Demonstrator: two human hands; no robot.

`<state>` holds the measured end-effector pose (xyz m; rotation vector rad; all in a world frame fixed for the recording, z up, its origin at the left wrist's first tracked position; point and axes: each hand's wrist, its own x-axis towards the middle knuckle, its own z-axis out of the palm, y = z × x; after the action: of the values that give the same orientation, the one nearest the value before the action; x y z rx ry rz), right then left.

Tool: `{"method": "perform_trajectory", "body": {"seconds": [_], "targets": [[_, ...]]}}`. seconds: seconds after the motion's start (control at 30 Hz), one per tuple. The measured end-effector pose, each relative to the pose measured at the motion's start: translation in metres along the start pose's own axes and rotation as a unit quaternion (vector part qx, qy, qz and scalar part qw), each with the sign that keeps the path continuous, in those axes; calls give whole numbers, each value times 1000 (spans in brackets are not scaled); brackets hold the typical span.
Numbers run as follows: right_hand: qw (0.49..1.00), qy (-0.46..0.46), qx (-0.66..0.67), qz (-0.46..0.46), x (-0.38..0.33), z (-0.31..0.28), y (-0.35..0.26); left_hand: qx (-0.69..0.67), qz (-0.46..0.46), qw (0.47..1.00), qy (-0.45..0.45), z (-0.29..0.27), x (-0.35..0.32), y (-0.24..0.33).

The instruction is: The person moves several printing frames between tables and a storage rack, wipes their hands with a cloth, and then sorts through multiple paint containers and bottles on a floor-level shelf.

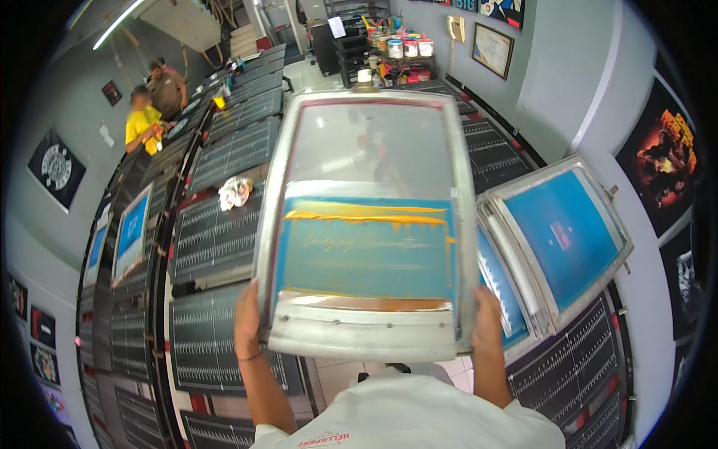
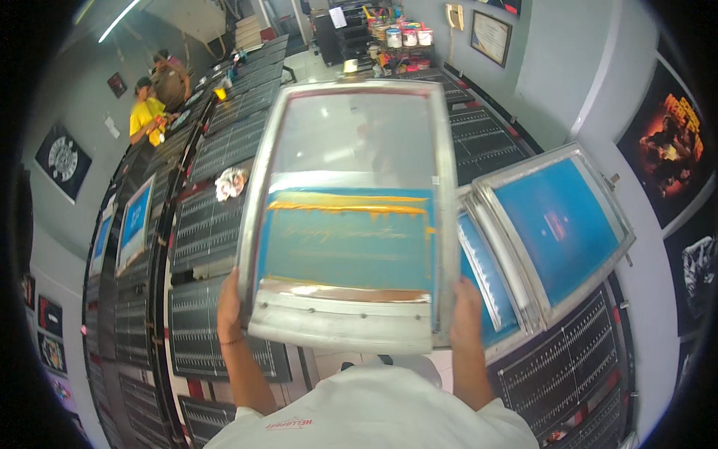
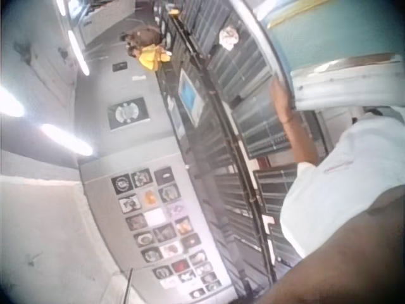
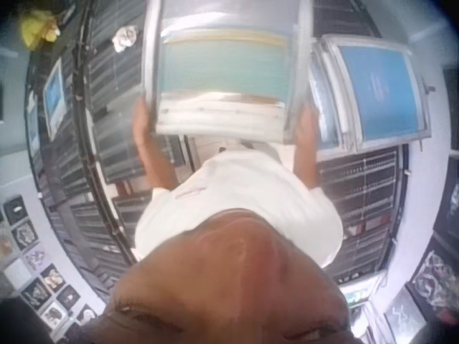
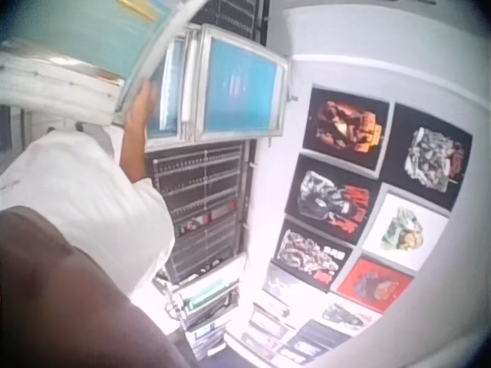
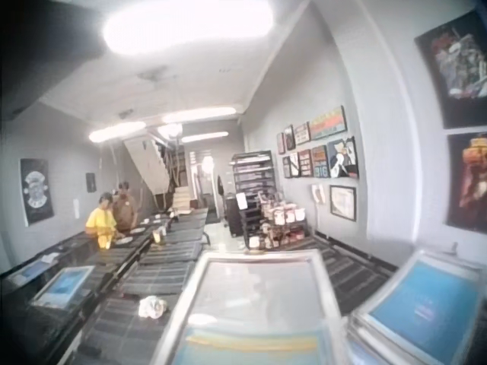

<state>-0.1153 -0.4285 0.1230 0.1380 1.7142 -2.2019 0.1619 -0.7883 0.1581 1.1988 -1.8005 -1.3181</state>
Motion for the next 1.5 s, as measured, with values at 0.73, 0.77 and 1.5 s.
{"method": "perform_trajectory", "body": {"seconds": [0.73, 0.77, 1.5], "targets": [[959, 282, 31, -21, 444, 270, 31, 50, 84, 965, -244, 351, 639, 77], [954, 295, 56, -18, 450, 281, 27, 60, 80, 959, -266, 374, 660, 87], [820, 567, 62, -55, 671, 450, 78, 72, 152, 824, -541, 685, 994, 119]]}}
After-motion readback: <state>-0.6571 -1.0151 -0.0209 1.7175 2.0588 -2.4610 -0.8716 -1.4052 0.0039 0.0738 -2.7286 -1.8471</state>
